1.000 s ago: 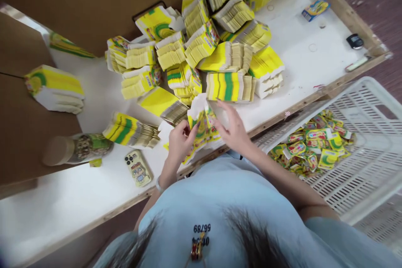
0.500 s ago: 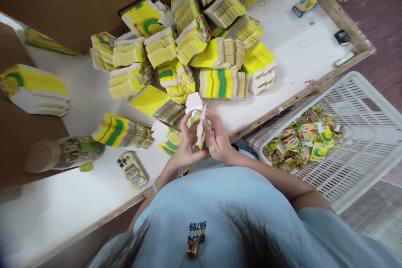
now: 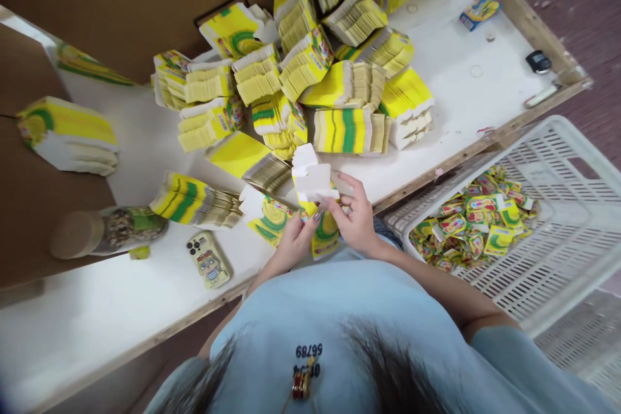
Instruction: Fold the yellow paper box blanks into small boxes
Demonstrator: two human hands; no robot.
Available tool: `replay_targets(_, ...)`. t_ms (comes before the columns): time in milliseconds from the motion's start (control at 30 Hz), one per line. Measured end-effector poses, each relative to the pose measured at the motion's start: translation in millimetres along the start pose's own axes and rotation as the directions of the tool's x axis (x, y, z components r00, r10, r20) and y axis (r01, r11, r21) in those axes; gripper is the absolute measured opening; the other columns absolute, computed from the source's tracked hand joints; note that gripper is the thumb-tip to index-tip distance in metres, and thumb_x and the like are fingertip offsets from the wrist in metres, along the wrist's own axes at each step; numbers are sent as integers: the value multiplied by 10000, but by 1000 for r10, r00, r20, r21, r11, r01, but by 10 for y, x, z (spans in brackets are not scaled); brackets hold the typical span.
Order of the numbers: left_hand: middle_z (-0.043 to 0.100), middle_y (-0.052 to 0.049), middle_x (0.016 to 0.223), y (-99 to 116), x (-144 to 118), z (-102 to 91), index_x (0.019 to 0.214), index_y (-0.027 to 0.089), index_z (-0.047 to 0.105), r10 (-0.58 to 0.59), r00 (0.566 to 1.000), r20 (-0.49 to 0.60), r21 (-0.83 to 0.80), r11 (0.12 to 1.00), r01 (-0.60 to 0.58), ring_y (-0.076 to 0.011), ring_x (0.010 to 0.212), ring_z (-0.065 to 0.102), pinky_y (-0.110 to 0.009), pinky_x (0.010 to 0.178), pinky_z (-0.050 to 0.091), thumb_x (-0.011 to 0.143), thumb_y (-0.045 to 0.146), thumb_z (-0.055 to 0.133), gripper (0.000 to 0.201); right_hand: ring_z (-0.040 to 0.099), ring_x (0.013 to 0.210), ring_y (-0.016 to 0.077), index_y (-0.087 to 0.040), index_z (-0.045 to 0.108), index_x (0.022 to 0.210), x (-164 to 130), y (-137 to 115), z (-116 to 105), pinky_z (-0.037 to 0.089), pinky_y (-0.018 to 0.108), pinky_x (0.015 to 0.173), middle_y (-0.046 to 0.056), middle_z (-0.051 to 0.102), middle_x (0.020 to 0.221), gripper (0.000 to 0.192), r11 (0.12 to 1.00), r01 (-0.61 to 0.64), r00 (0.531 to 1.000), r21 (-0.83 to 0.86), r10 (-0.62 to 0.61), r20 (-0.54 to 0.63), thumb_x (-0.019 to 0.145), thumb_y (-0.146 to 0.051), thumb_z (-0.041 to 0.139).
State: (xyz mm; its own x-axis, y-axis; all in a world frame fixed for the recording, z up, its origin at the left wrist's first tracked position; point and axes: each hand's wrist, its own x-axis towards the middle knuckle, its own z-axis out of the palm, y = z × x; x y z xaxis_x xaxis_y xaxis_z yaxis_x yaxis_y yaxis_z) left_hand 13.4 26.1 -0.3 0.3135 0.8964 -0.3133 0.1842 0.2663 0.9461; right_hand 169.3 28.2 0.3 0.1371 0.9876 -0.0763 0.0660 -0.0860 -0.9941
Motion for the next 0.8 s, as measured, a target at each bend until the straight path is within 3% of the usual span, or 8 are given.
replay_targets(100, 727, -81, 1035, -4, -42, 116, 1394, 229, 464, 6, 998, -70, -203, 979, -20, -207, 897, 712, -353, 841, 578, 951, 598, 576, 588, 641, 552, 125, -291, 451, 1281, -64, 71, -11, 493, 228, 523, -64, 686, 704, 530, 998, 3, 996, 69, 3, -90, 881, -456, 757)
replay_targets(200, 743, -38, 989, -17, -94, 157, 1525, 313, 167, 44, 981, -189, -294, 951, -99, -154, 735, 710, -291, 703, 578, 951, 523, 636, 770, 716, 709, 147, -268, 524, 1195, -90, 95, -72, 568, 272, 661, -19, 736, 818, 461, 996, 36, 999, 85, -35, -18, 855, -444, 781)
replay_targets(300, 718, 0, 842, -54, -133, 94, 1426, 281, 330, 75, 989, -127, -263, 959, -106, -127, 614, 647, -239, 573, 515, 939, 523, 652, 632, 742, 818, 172, -230, 649, 1106, -70, 60, -160, 596, 305, 737, 42, 772, 940, 322, 997, 23, 994, 72, -30, 101, 880, -438, 747)
replay_targets(433, 696, -30, 863, -96, -140, -7, 1132, 218, 560, 114, 992, -50, -140, 983, -120, -138, 689, 648, -259, 627, 522, 950, 542, 620, 376, 720, 756, 167, -211, 729, 880, -40, 6, -212, 600, 303, 716, 34, 756, 822, 239, 999, 44, 960, 17, -46, 275, 945, -431, 661)
replay_targets(500, 691, -41, 895, -106, -134, -11, 1185, 225, 556, 161, 983, -90, -83, 982, -168, -147, 721, 649, -279, 661, 534, 974, 562, 568, 398, 723, 770, 164, -216, 726, 929, -46, 18, -200, 614, 304, 733, 33, 754, 842, 225, 997, 76, 970, 22, -79, 231, 951, -429, 655)
replay_targets(600, 700, -50, 919, -98, -131, 4, 1449, 260, 423, 164, 975, -153, -48, 984, -173, -160, 701, 648, -310, 664, 554, 1016, 569, 473, 534, 758, 887, 176, -254, 678, 1215, -51, 86, -211, 645, 326, 796, 46, 780, 994, 286, 991, 132, 981, 33, -136, 136, 961, -384, 655)
replay_targets(733, 756, -118, 1063, -40, -134, -54, 1281, 212, 657, 152, 983, -105, 16, 988, -151, -229, 879, 714, -386, 794, 604, 1036, 599, 350, 551, 753, 1076, 232, -274, 750, 1186, 3, 151, -346, 624, 420, 969, 85, 779, 1172, 301, 945, 326, 883, -23, -296, 364, 923, -416, 711)
replay_targets(800, 776, -124, 1096, -16, -130, -101, 1178, 192, 722, 124, 988, -93, 35, 992, -121, -245, 939, 728, -392, 828, 611, 1021, 607, 392, 553, 734, 1128, 260, -252, 768, 1179, 24, 127, -393, 617, 438, 982, 111, 755, 1229, 413, 953, 303, 846, 1, -270, 460, 844, -493, 783)
